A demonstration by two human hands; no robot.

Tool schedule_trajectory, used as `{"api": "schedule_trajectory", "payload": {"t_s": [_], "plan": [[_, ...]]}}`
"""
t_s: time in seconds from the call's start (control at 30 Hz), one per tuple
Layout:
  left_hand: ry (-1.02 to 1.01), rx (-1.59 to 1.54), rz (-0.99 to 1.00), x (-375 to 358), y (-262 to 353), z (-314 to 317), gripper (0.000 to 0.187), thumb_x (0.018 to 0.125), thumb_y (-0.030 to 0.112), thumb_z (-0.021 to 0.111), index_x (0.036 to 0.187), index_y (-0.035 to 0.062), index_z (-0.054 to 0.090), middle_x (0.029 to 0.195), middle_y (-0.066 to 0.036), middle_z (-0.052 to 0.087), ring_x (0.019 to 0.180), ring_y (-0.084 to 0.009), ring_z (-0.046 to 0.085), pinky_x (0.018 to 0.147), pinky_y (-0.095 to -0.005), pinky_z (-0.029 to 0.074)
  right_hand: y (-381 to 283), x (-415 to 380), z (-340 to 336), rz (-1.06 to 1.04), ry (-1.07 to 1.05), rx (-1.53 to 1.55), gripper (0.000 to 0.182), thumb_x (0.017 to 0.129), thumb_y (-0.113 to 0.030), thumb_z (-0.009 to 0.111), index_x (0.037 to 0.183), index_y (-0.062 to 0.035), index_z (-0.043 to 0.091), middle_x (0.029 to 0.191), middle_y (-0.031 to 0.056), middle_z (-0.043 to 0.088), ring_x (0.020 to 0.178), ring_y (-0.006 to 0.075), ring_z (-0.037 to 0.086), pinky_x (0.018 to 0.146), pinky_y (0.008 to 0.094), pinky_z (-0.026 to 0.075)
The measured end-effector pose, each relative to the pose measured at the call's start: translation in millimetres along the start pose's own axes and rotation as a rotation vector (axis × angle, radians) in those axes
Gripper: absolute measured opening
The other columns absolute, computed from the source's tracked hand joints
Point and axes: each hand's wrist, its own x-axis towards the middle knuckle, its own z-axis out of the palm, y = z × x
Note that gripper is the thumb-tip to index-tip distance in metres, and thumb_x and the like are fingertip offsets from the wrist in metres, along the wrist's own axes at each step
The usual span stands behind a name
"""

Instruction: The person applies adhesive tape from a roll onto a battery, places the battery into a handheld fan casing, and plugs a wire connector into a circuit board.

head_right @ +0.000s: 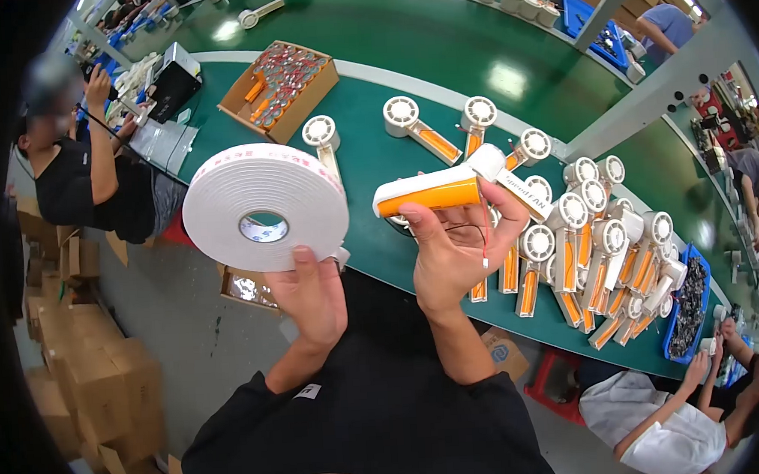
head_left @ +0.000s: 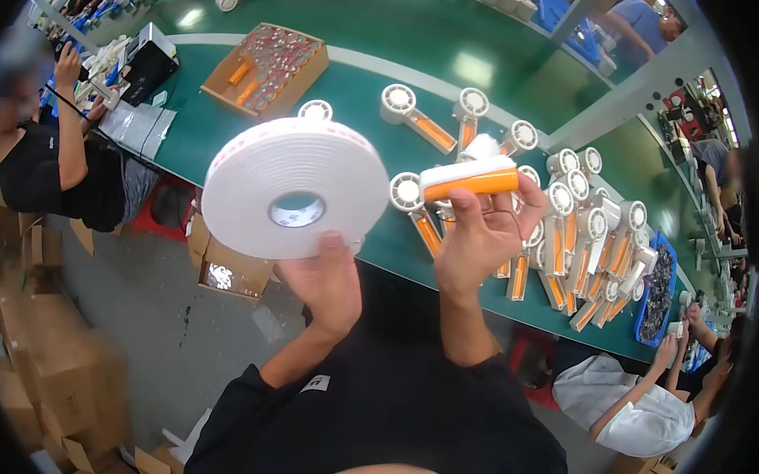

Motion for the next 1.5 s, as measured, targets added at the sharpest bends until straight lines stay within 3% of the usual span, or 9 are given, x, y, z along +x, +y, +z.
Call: {"api": "schedule_trajectory", "payload": {"t_s": [0.3,0.5,0.73,0.87,1.1,1.2,1.23,1.27,1.5], "plan": [[-0.089,0.047,0.025,-5,-2,-1,0.047,0.097,0.015,0.061,0.137,0.0031,0.038,0.134,-0.011,0.049,0.121,-0.02,0.051,0.102,-0.0397,0.044,5,-4,-5,-0.103,-0.094,-0.068,0.059,0.08,0.014,0.069,0.124,-0.0063,0.035,0.109,0.0228,0.065,0.102,0.0259,0.065,0.09,0.0364,0.056],[-0.152,0.122,0.028,1,-2,-7,0.05,0.092,0.006,0.066,0.133,-0.0036,0.039,0.127,-0.013,0.051,0.116,-0.0188,0.051,0.101,-0.0342,0.041,6,1,-15,-0.253,-0.224,-0.22,0.073,0.071,0.009,0.081,0.126,-0.004,0.035,0.116,0.0211,0.057,0.101,0.0286,0.066,0.087,0.0377,0.06],[-0.418,0.402,-0.024,32,33,-17,0.047,0.087,0.004,0.069,0.127,-0.0056,0.046,0.12,-0.014,0.056,0.108,-0.0212,0.057,0.096,-0.0336,0.045,-6,23,-32,-0.455,-0.483,-0.465,0.073,0.065,-0.002,0.089,0.126,-0.0006,0.049,0.099,0.0128,0.063,0.081,0.0161,0.061,0.068,0.0271,0.052],[-0.601,0.51,-0.058,60,51,-21,0.054,0.086,0.001,0.068,0.132,-0.0059,0.041,0.123,-0.015,0.054,0.113,-0.0217,0.055,0.099,-0.034,0.044,-21,34,-31,-0.392,-0.588,-0.566,0.072,0.063,-0.007,0.09,0.125,0.0001,0.056,0.085,0.0089,0.065,0.072,0.0139,0.06,0.063,0.0252,0.05],[-0.799,0.654,-0.251,147,85,-28,0.064,0.088,0.004,0.066,0.141,-0.0062,0.031,0.133,-0.016,0.05,0.121,-0.0224,0.052,0.103,-0.0375,0.042,-40,70,-40,-0.071,-1.073,-0.618,0.064,0.077,-0.003,0.081,0.135,0.0008,0.053,0.093,0.0127,0.069,0.078,0.0162,0.067,0.072,0.0267,0.057],[-0.632,0.132,-0.481,152,68,-35,0.06,0.093,0.01,0.064,0.141,-0.0055,0.031,0.135,-0.015,0.05,0.122,-0.023,0.053,0.104,-0.039,0.042,-27,53,-43,0.305,-0.559,-0.221,0.056,0.083,0.004,0.071,0.135,0.0033,0.05,0.1,0.0153,0.069,0.086,0.0203,0.07,0.076,0.0302,0.058],[-0.547,0.202,-0.394,140,55,-32,0.06,0.096,0.027,0.062,0.14,-0.004,0.034,0.129,-0.016,0.056,0.108,-0.0228,0.061,0.09,-0.0372,0.052,-26,46,-33,0.321,-0.427,-0.094,0.056,0.084,0.004,0.068,0.136,0.0043,0.046,0.103,0.017,0.069,0.092,0.0242,0.07,0.08,0.0336,0.058],[-0.536,0.143,-0.456,128,44,-33,0.06,0.096,0.028,0.062,0.14,-0.004,0.035,0.129,-0.016,0.057,0.107,-0.0225,0.061,0.087,-0.0369,0.053,-25,40,-23,0.32,-0.298,0.034,0.056,0.086,0.004,0.065,0.137,0.0053,0.043,0.106,0.0187,0.068,0.098,0.0281,0.069,0.084,0.037,0.058],[-0.453,-0.06,-0.735,63,11,-30,0.06,0.095,0.032,0.063,0.138,-0.0024,0.039,0.125,-0.015,0.059,0.1,-0.0198,0.063,0.075,-0.0328,0.053,-6,20,-8,0.291,-0.236,0.042,0.054,0.09,-0.001,0.066,0.137,0.0055,0.04,0.111,0.0203,0.066,0.099,0.0249,0.068,0.086,0.0356,0.057]]}}
